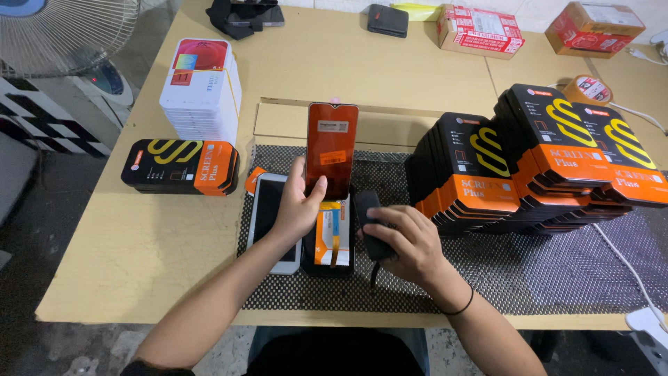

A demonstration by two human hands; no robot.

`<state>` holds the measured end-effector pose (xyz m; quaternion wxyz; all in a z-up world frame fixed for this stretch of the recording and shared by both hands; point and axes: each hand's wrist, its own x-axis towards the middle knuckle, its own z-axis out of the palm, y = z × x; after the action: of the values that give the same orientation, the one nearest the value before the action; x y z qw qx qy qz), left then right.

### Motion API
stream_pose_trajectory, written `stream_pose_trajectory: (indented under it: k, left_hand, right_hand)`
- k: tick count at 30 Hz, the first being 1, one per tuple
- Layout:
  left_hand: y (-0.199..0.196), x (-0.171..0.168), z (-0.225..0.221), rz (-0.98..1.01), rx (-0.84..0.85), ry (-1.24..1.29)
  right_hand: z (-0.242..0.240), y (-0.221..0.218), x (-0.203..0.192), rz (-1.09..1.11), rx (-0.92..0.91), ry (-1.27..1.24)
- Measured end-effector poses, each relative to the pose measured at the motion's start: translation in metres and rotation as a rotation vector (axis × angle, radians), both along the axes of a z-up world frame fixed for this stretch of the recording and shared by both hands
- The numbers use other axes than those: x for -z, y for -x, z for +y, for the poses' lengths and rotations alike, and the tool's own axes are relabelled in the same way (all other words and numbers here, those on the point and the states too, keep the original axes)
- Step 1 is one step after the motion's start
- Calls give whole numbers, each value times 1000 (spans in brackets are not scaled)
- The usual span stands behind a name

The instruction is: The person packs mobile phone screens into their protective retail cases by placing the screen component inside, adding a protective film, and closing the outer case.

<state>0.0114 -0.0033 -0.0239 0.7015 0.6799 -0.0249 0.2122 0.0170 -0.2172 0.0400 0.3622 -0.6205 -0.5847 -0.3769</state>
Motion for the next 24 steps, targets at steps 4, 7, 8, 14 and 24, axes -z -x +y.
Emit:
stream_pose_trajectory:
  k: [4, 7, 8, 14, 24]
  left_hand:
    - [1, -5, 1, 14, 15, 27]
    - [7, -18, -1, -23, 53, 93]
    - [9, -24, -3, -52, 100, 129]
    - [24, -46, -10, -141, 353, 226]
    - [23, -21, -14, -176, 506, 179]
  right_hand:
    - [-4, -6, 15, 172, 309, 184]
    - [-7, -4, 9, 401, 530, 459]
    - [-8, -7, 12, 500, 563, 552]
    - [-10, -22, 51, 551, 617, 753]
    - [-3, -3, 22, 894, 249, 211]
